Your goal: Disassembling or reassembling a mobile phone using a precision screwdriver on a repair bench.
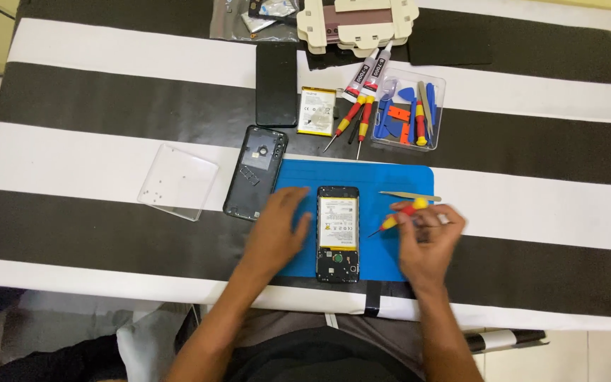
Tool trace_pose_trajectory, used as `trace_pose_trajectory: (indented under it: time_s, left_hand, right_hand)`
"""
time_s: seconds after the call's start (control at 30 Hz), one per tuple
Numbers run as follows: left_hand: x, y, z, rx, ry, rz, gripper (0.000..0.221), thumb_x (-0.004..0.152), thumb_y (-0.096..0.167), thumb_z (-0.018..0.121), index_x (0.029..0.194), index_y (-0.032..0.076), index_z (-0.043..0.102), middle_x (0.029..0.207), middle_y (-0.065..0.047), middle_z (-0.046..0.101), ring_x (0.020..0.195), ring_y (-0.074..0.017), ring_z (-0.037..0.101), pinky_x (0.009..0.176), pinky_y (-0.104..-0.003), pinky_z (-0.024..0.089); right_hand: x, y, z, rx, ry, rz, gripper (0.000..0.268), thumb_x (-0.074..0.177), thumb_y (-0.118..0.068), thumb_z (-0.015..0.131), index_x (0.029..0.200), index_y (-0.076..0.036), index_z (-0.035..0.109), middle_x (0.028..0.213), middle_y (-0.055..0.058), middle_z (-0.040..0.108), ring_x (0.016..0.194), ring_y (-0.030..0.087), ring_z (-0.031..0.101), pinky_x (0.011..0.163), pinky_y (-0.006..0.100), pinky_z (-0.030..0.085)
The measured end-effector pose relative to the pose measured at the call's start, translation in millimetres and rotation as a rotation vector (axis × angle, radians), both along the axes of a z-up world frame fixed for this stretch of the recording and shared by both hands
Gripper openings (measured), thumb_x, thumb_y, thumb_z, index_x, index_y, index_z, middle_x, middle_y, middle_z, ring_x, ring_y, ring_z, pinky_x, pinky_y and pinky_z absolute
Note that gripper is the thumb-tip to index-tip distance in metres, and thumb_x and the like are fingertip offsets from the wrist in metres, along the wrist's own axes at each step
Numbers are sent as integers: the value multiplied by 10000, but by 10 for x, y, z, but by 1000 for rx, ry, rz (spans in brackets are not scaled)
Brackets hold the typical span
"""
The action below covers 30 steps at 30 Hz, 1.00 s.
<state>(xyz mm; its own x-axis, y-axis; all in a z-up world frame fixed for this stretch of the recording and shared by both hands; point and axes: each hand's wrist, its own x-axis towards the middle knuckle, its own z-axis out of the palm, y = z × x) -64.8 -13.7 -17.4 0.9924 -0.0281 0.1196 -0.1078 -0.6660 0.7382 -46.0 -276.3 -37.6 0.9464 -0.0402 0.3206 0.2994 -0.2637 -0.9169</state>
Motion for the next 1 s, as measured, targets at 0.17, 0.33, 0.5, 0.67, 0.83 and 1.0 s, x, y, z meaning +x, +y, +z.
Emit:
trace_pose_trajectory:
  time_s: [0.17, 0.33, 0.5, 0.67, 0.83, 1.0]
  left_hand:
    - [-244, 1080, -177, 183, -113, 362, 214, 912, 2, 712, 1119, 51, 730, 1020, -174, 711, 864, -391, 680, 817, -511, 515]
    - [-192, 1689, -96, 356, 61, 551, 101, 925, -25, 736, 1009, 30, 728, 951, -113, 661, 682, -338, 701, 595, -460, 548]
    - [101, 1768, -15, 535, 82, 348, 112, 937, 25, 761, 1045, -2, 757, 1017, -137, 643, 825, -404, 736, 656, -506, 609]
    - [206, 1716, -21, 753, 220, 304, 101, 918, 54, 729, 1014, 35, 757, 999, -117, 658, 740, -371, 745, 610, -514, 612]
    - [163, 1638, -151, 858, 178, 336, 93, 952, 70, 714, 1029, 19, 721, 954, -108, 633, 738, -300, 735, 587, -453, 615]
    - [98, 1734, -178, 705, 138, 338, 115, 1003, 63, 689, 1078, -23, 682, 980, -161, 626, 811, -377, 728, 622, -519, 603]
  right_hand:
    - [269, -128, 29, -91, -41, 32, 508, 1034, 61, 638, 1371, 13, 261, 989, 225, 713, 898, 268, 706, 744, 330, 565]
    - [409, 69, 10, -70, -64, 155, 557, 999, 76, 667, 1388, 43, 270, 999, 258, 723, 863, 300, 734, 704, 356, 598]
    - [343, -74, -207, -22, -199, -17, 475, 1023, 74, 668, 1342, 74, 316, 958, 287, 683, 867, 340, 739, 678, 327, 594]
    - [402, -42, -134, 40, -130, -10, 474, 1042, 50, 630, 1369, 43, 287, 944, 261, 664, 827, 300, 724, 660, 311, 603]
    - [394, -12, -98, 34, -121, 2, 456, 1041, 34, 599, 1368, 35, 280, 965, 269, 681, 769, 262, 714, 597, 289, 600]
    - [370, -60, -106, 71, -94, 1, 455, 1042, 29, 594, 1375, 26, 284, 987, 270, 683, 811, 250, 720, 621, 286, 620]
